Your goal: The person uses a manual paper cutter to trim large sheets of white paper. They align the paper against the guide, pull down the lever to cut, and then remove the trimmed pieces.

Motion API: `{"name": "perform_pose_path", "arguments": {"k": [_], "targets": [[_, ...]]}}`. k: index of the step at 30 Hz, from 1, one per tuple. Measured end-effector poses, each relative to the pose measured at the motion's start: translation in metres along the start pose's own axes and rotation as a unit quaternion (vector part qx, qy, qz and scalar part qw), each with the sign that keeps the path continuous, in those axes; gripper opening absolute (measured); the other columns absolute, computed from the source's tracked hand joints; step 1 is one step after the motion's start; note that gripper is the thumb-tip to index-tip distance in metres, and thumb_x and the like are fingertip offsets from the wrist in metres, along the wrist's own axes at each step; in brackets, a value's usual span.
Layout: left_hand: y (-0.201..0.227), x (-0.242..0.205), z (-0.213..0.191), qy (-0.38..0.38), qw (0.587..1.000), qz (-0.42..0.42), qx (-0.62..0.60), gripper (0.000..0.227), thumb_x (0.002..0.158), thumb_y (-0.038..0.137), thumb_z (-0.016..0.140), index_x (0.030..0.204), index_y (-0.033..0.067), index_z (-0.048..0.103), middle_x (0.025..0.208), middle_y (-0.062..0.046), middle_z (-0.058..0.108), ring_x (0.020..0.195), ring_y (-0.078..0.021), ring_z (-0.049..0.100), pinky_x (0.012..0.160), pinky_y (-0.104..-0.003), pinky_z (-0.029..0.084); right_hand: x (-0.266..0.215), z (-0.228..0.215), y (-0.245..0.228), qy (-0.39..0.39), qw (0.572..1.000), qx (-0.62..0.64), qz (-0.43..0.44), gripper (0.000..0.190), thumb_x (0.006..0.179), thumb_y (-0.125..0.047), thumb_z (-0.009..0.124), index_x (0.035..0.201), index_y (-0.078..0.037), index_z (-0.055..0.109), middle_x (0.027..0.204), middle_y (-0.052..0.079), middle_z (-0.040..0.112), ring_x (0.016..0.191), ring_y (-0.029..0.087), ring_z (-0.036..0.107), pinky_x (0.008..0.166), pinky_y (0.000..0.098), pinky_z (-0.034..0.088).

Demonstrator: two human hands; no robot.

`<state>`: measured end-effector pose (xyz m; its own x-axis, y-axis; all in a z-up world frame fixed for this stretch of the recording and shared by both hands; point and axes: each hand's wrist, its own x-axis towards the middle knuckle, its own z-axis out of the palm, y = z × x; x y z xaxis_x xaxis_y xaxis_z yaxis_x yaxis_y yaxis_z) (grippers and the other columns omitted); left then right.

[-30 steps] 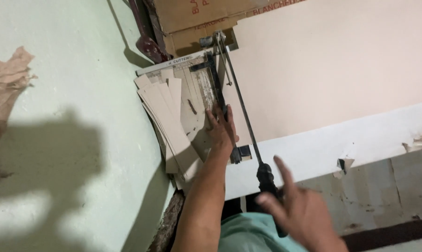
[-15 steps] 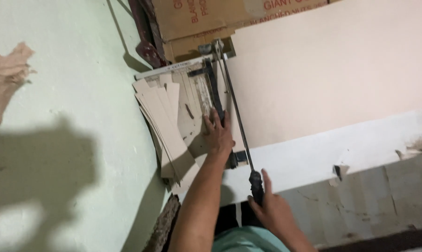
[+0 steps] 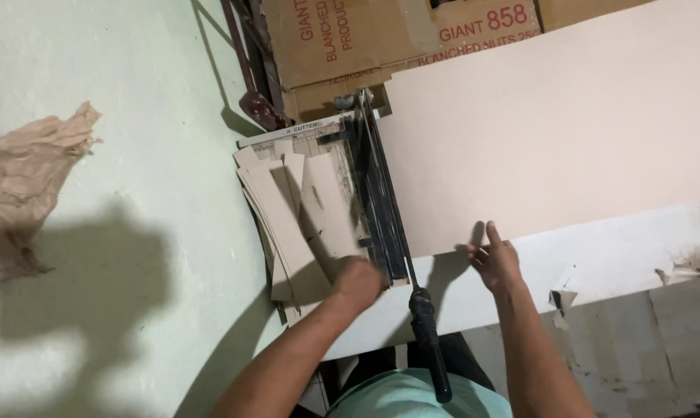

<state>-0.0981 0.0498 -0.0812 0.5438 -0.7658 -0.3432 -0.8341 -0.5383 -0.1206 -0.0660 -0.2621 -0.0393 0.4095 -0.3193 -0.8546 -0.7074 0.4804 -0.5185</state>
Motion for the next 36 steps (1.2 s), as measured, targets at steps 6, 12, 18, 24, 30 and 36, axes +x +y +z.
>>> {"name": "perform_pose_path", "arguments": {"k": [6,12,18,24,30,36], "targets": [[-0.078,-0.068,-0.047,-0.172,0.974,-0.051,-0.136,0.012,0.092,0.004,0.064,0.1,0.0104,0.071,0.107,-0.012,0.065,0.085,-0.0316,0.066,0.068,-0.046,0.049,0.018,-0.045,0.048,-0.004,0.999,-0.044,-0.02,0.092,0.102,-0.032,0.07,0.16,0.009,0.011,0.154,0.044,0.03,0.14,0.056,0.039,0.115,0.07,0.029],[-0.082,-0.033,-0.063,-0.02,0.948,-0.167,-0.272,0.027,0.097,0.011,0.059,0.124,0.013,0.06,0.126,-0.012,0.05,0.105,-0.0348,0.062,0.081,-0.049,0.05,-0.01,-0.015,0.05,-0.063,0.998,-0.01,-0.021,0.029,0.101,-0.014,0.07,0.111,0.0,0.047,0.091,0.008,0.06,0.084,0.027,0.071,0.082,0.0445,0.062],[-0.088,0.028,-0.123,-0.09,0.84,-0.306,-0.439,0.077,0.103,0.032,0.06,0.166,0.0206,0.017,0.169,-0.025,0.013,0.154,-0.0529,0.013,0.12,-0.07,0.022,-0.002,0.0,0.057,-0.05,0.995,-0.06,-0.067,0.032,0.105,-0.018,0.067,0.12,0.006,0.052,0.096,0.023,0.07,0.088,0.035,0.074,0.088,0.0499,0.062],[-0.086,0.049,-0.12,-0.126,0.829,-0.336,-0.429,0.096,0.094,0.04,0.071,0.167,0.0223,0.01,0.168,-0.031,0.008,0.152,-0.0582,0.009,0.116,-0.073,0.024,-0.011,0.0,0.056,-0.032,0.989,-0.086,-0.118,0.029,0.105,-0.023,0.067,0.12,0.002,0.058,0.094,0.024,0.071,0.08,0.035,0.075,0.079,0.0513,0.064],[-0.08,0.054,-0.095,-0.119,0.818,-0.347,-0.443,0.103,0.092,0.037,0.074,0.167,0.0242,0.004,0.169,-0.029,-0.004,0.152,-0.0586,-0.002,0.111,-0.081,0.018,-0.015,0.018,0.041,-0.051,0.98,-0.125,-0.146,0.031,0.107,-0.024,0.065,0.121,0.003,0.062,0.096,0.023,0.071,0.087,0.033,0.074,0.082,0.0546,0.061],[-0.08,0.062,-0.096,-0.171,0.819,-0.359,-0.415,0.106,0.092,0.034,0.075,0.167,0.0255,0.001,0.171,-0.024,-0.013,0.155,-0.0531,-0.008,0.112,-0.081,0.015,-0.015,0.018,0.036,-0.06,0.976,-0.151,-0.143,0.03,0.108,-0.025,0.064,0.116,0.003,0.064,0.096,0.023,0.073,0.088,0.034,0.075,0.081,0.0554,0.061]]}}
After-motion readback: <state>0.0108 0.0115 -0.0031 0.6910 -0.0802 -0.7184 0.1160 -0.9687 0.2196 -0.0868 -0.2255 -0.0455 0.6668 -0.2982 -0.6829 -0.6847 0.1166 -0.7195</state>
